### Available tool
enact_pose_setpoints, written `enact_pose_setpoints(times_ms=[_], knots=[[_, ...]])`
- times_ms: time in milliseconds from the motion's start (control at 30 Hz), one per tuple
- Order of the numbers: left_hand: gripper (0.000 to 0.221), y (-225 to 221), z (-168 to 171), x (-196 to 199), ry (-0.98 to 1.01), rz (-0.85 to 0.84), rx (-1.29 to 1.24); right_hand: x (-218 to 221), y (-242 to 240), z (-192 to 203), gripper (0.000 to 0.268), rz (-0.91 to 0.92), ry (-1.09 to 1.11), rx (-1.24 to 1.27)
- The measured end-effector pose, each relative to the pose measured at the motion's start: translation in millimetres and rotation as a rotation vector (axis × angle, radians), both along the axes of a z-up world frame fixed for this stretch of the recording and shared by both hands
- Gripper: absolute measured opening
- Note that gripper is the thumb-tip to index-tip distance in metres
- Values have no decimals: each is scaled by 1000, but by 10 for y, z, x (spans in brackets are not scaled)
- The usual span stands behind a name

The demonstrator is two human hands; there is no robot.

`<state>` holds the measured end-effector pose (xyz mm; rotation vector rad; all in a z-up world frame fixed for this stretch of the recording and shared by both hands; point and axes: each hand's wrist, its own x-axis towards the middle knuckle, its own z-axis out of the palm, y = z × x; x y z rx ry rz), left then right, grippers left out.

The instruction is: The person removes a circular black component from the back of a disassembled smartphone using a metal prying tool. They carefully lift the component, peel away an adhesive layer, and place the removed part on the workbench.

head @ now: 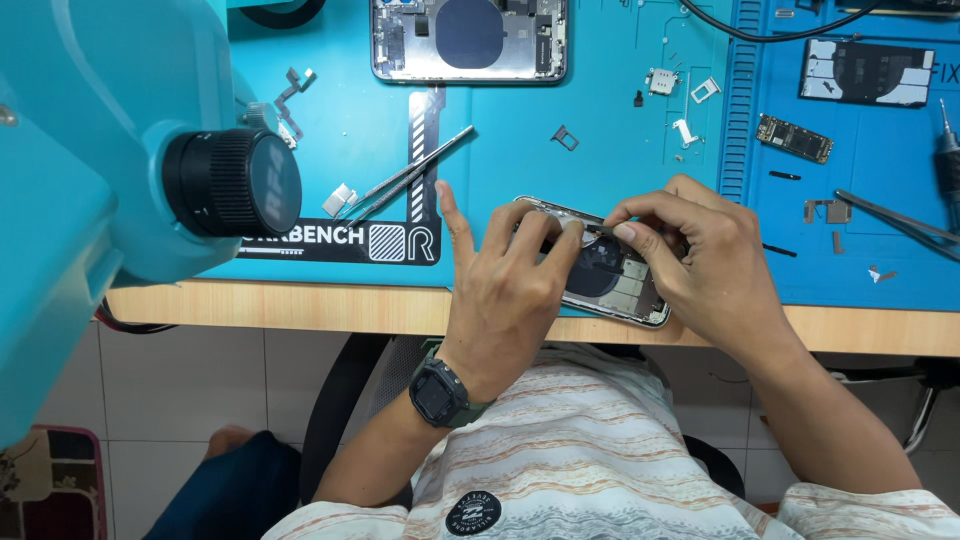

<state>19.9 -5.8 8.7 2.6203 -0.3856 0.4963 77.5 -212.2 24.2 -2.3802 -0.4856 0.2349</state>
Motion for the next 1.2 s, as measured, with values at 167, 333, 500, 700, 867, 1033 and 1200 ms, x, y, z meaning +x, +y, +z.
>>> enact_pose_setpoints(times_ms=[167, 333, 500, 700, 867, 1033, 1200], knots=[[16, -15, 46, 68, -44, -24, 57, -109, -59, 16, 8, -85, -105, 93], [13, 7, 101, 99, -100, -76, 154, -218, -167, -93, 5, -167, -268, 150], [12, -1, 110, 106, -135, -112, 193, -277, -228, -260, 6, -231, -317, 203], [18, -17, 48, 115, -159, -96, 192, -275, -212, -284, 5, -237, -337, 194], [14, -18, 52, 119, -151, -102, 208, -274, -216, -295, 5, -227, -333, 194], [18, -14, 93, 154, -160, -142, 234, -269, -212, -303, 5, -235, -345, 188], [27, 6, 118, 221, -98, -191, 278, -277, -202, -289, 3, -238, -349, 191]])
